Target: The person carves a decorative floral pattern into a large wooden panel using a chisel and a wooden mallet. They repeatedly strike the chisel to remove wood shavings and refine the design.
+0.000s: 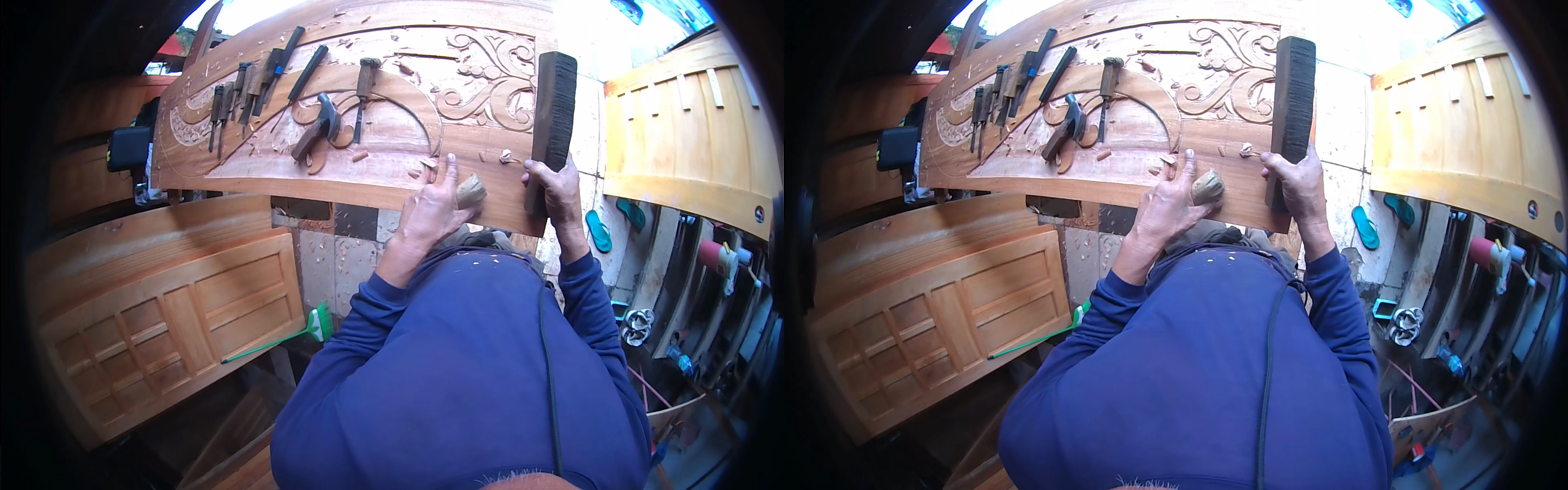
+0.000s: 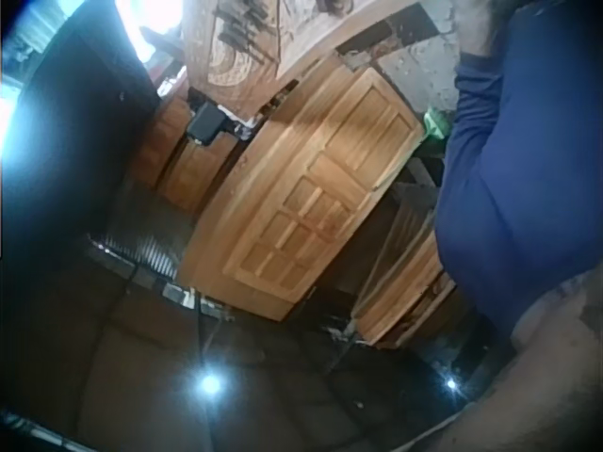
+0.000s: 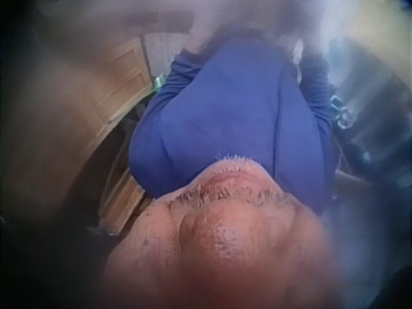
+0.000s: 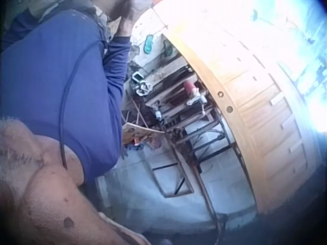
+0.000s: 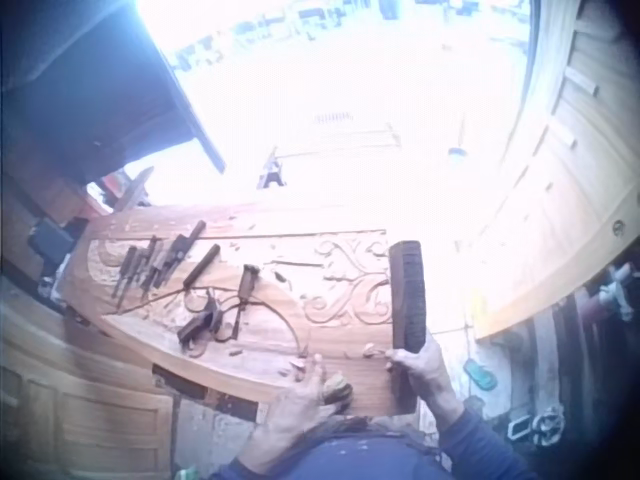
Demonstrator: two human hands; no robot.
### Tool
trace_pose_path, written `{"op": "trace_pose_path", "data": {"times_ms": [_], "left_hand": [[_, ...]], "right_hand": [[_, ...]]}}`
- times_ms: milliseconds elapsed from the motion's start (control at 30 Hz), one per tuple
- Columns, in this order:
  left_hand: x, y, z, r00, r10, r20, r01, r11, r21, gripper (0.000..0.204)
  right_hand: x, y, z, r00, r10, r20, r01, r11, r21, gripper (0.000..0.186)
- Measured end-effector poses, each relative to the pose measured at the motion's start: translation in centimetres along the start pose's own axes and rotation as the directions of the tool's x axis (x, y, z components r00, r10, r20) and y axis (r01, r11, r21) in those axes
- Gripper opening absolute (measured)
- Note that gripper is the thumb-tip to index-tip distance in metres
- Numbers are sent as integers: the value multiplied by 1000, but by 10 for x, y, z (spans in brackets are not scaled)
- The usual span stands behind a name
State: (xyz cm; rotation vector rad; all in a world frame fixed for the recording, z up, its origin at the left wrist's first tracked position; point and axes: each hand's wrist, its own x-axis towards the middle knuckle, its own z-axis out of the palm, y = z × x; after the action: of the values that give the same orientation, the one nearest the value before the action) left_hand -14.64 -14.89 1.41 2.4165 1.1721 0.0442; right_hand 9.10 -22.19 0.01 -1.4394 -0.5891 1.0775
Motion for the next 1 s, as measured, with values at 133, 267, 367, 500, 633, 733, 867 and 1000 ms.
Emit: {"op": "trace_pose_path", "data": {"times_ms": [133,267,367,500,633,733,867,1000], "left_hand": [[4,-10,-9,997,48,66,-46,998,-37,106],[5,-35,-22,980,197,14,-193,971,-143,102],[6,-53,-44,970,236,56,-216,946,-243,91],[21,-77,-75,963,251,97,-194,897,-397,74],[56,-99,-90,929,346,-129,-347,698,-626,50],[108,-90,-105,940,309,-142,-238,298,-925,37],[186,-52,-109,882,454,-128,-160,33,-987,23],[231,-22,-82,832,553,41,-41,136,-990,35]], "right_hand": [[-1,-4,7,998,4,-58,-5,999,-31,47],[-2,1,8,989,5,-148,-14,998,-59,33],[-3,-1,15,975,-16,-223,-1,997,-79,30],[-5,5,21,942,-15,-336,-14,996,-83,28],[-8,2,34,907,-40,-418,-3,995,-100,29],[-7,7,38,876,-93,-473,50,993,-103,27],[-14,11,35,869,-97,-486,63,994,-86,29],[-47,4,64,777,-170,-606,128,985,-112,27]]}}
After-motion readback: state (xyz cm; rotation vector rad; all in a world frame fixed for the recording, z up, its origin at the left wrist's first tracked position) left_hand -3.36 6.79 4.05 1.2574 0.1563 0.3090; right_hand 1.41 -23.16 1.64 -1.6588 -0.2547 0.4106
